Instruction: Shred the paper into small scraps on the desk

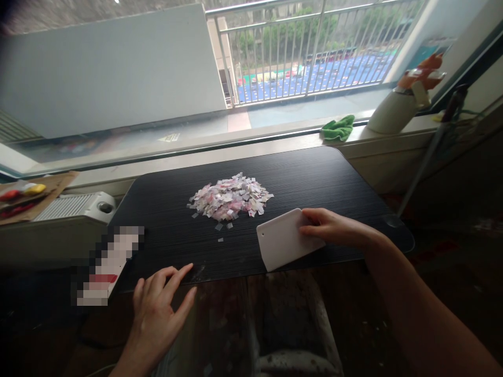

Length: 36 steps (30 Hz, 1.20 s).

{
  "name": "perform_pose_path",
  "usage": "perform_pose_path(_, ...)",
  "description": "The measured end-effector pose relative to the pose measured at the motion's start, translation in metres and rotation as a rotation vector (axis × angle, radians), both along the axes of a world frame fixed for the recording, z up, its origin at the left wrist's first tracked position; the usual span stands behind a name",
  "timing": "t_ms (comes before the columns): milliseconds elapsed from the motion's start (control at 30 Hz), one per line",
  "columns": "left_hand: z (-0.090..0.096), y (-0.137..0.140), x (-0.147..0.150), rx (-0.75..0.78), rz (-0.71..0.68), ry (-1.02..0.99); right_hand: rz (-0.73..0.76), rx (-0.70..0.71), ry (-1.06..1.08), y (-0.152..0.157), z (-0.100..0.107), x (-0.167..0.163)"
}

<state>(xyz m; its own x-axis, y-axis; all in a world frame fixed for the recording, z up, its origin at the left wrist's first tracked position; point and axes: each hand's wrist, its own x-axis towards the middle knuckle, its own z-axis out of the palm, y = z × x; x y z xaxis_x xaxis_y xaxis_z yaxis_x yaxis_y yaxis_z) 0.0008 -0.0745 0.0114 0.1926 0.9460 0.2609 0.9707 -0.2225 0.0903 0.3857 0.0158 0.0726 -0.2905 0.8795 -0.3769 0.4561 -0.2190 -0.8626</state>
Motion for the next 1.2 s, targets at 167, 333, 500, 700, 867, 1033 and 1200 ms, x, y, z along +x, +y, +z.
perform_pose_path(167, 0.0, 0.0, 0.0, 0.008, 0.001, -0.005, -0.067, 0.006, 0.019, -0.004, 0.005, -0.002)
perform_pose_path(333, 0.003, -0.002, 0.006, -0.008, 0.023, -0.026, -0.319, 0.162, 0.142, 0.003, -0.014, -0.021)
perform_pose_path(500, 0.003, -0.004, 0.009, -0.022, 0.028, -0.049, -0.403, 0.287, 0.172, 0.01, -0.039, -0.055)
perform_pose_path(700, 0.005, -0.004, 0.01, -0.045, 0.023, -0.077, -0.321, 0.306, 0.11, 0.006, -0.047, -0.085)
perform_pose_path(867, 0.008, -0.004, 0.013, -0.06, 0.034, -0.111, -0.376, 0.37, 0.077, 0.008, -0.044, -0.098)
perform_pose_path(1033, 0.013, -0.003, 0.013, -0.022, 0.06, -0.202, -0.257, 0.323, 0.1, 0.0, -0.043, -0.105)
perform_pose_path(1200, 0.023, 0.016, 0.005, 0.158, 0.085, -0.279, -0.408, 0.325, 0.001, -0.018, -0.045, -0.093)
